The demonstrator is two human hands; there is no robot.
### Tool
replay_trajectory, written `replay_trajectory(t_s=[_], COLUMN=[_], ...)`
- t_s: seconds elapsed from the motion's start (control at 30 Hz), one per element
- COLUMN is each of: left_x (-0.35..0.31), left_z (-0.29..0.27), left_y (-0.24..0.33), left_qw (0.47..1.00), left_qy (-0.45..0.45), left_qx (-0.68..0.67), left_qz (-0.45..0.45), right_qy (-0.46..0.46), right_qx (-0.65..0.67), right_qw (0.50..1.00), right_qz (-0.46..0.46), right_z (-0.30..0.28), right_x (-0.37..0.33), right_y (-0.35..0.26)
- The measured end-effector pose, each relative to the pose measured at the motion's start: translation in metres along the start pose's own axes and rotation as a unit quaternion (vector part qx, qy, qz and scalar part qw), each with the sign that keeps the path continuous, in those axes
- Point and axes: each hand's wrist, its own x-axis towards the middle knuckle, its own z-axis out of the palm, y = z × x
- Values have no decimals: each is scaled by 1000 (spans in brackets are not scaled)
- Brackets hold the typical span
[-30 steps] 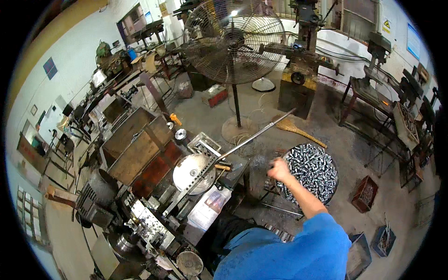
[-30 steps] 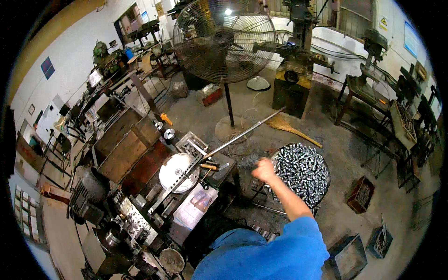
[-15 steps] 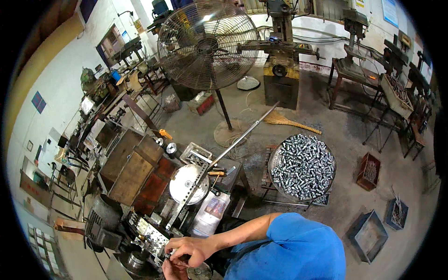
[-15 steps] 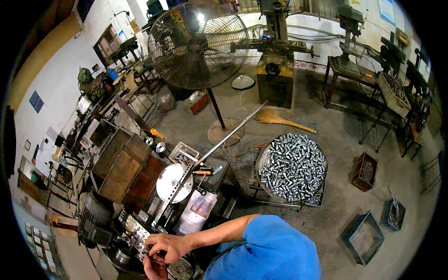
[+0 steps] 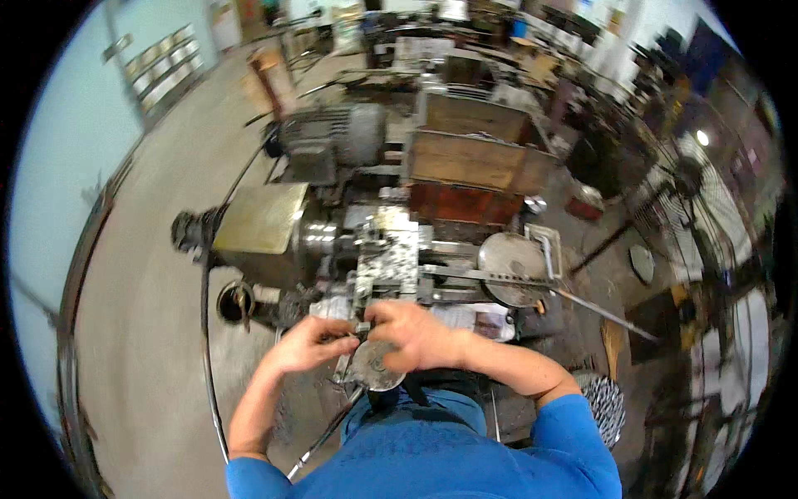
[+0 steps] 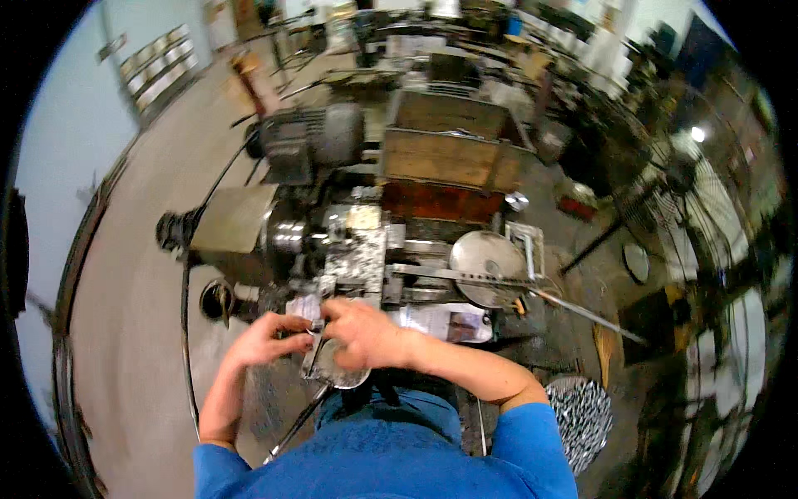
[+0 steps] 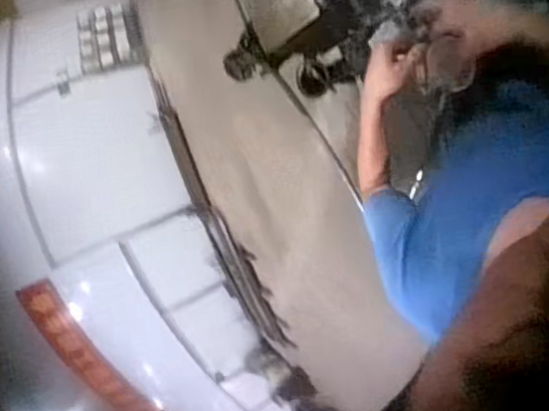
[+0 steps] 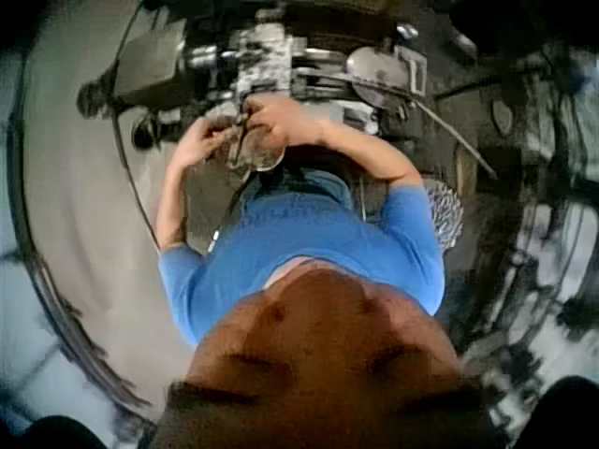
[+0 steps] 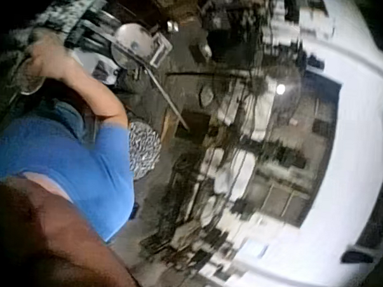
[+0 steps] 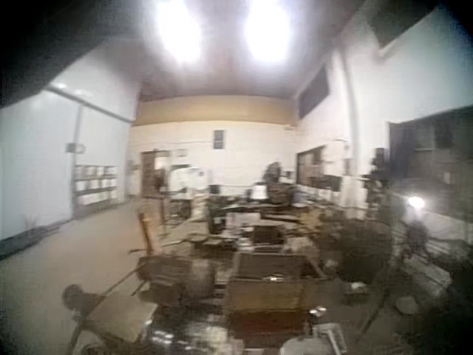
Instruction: The person operates a manual metal lathe to process small cylindrical parts, repeatedly loading a part into the chuck, tightening it with a tool, engaging the cutting mechanism with levers, and placing the finished part into a container.
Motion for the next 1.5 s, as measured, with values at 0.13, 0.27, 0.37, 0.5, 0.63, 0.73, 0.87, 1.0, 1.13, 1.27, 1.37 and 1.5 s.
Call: replay_trajectory(t_s=[0.13, 0.27, 0.37, 0.5, 0.63, 0.73, 0.87, 1.0, 1.13, 1.27, 1.37, 1.5], left_x=[-66, -145, -186, -214, -204, -200, -207, -270, -278, -248, -168, -92], left_z=[-52, -90, -98, -68, -33, -34, -51, -143, -179, -164, -111, -38], left_y=[-21, -72, -119, -159, -195, -191, -198, -242, -270, -261, -234, -343], left_qw=[958, 813, 753, 810, 778, 754, 747, 675, 644, 660, 576, 810], left_qy=[226, 363, 382, 381, 479, 465, 437, 392, 397, 514, 739, 513], left_qx=[166, 383, 446, 287, 240, 280, 326, 456, 517, 357, 344, 142], left_qz=[-56, -246, -297, -340, -328, -370, -381, -428, -400, -417, -69, -246], right_qy=[0, -132, -162, -69, -20, 3, 14, 23, 16, 49, 147, 180], right_qx=[-147, -377, -391, -305, -228, -148, -159, -192, -218, -217, -143, -65], right_qw=[989, 910, 900, 946, 964, 959, 952, 943, 948, 956, 971, 970], right_qz=[18, 112, 107, 86, 138, 243, 262, 269, 233, 191, 122, 150], right_z=[-14, 1, 18, 24, 35, 32, 30, 34, 34, 27, 1, -34], right_x=[63, 131, 131, 126, 136, 144, 149, 159, 160, 142, 106, 51], right_y=[52, 90, 137, 132, 124, 115, 109, 97, 98, 98, 76, 62])
